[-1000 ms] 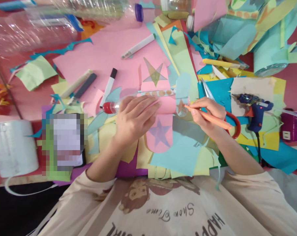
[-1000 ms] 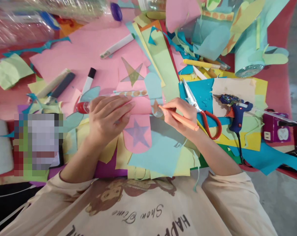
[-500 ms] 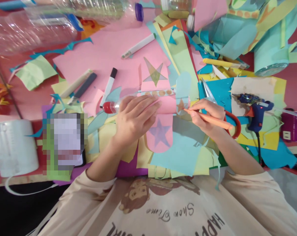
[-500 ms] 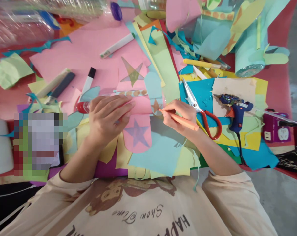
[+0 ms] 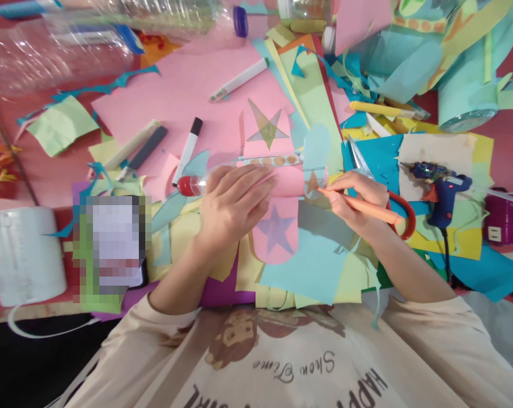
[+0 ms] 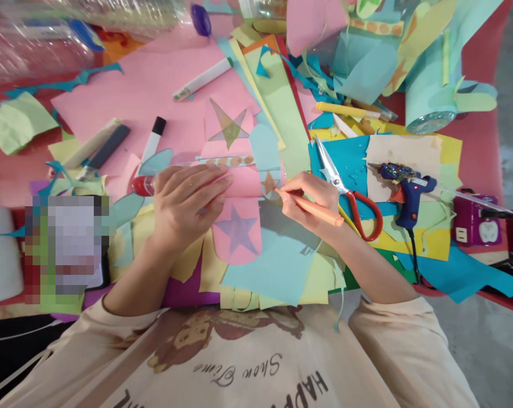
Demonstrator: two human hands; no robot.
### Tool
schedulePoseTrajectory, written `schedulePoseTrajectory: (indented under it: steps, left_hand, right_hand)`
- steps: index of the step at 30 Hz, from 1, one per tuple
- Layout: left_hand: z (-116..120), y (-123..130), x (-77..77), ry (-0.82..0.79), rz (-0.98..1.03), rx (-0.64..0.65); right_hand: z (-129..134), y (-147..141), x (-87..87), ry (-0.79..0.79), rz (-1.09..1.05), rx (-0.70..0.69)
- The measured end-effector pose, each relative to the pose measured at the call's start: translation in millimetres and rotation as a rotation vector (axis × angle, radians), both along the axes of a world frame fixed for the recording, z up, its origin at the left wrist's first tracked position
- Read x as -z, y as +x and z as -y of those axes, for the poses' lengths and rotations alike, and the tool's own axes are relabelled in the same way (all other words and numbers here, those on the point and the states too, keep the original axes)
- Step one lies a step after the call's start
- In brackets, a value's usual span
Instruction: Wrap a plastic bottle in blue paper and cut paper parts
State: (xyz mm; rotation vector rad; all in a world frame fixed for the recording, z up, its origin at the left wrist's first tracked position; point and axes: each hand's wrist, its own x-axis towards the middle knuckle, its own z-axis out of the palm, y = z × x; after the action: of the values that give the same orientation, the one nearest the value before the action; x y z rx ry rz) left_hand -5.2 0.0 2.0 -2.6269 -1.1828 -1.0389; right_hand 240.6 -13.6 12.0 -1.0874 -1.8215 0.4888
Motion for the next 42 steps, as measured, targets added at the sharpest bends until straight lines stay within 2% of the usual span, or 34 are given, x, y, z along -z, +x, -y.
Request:
schedulePoseTrajectory:
  steps: [7,11,20,27,36,42]
  left_hand:
    - [0.6,-0.9,1.7,-0.083,0.03,-0.016]
    - [0.7,-1.0,0.7,-0.054,0.015,-0.005]
    - [2.0,0.3,-1.4,-0.029,-0.012,-0.018]
    - [2.5,-0.3,-0.1,-0.103,0.015,-0.015]
    - [2.5,0.8,-0.5,-0.06,0.016,-0.011]
    - [2.3,0.0,-0.9,-0.081,0.031,0.001]
  right_hand:
    - [0.2,0.8,1.5,-0.012,-0.036,-0.018]
    - [-0.5,-0.3,2.5,0.0,-0.078,-0.069]
    - [-0.6,-2.7,0.0,-0.013,-0.012,-0.087]
    - [0.3,1.7,0.7,0.0,-0.061,-0.004]
    - [0.6,3.3,-4.4,-0.017,-0.054,0.019]
    - [0.2,2.5,0.8,-0.015,-0.04,0.05]
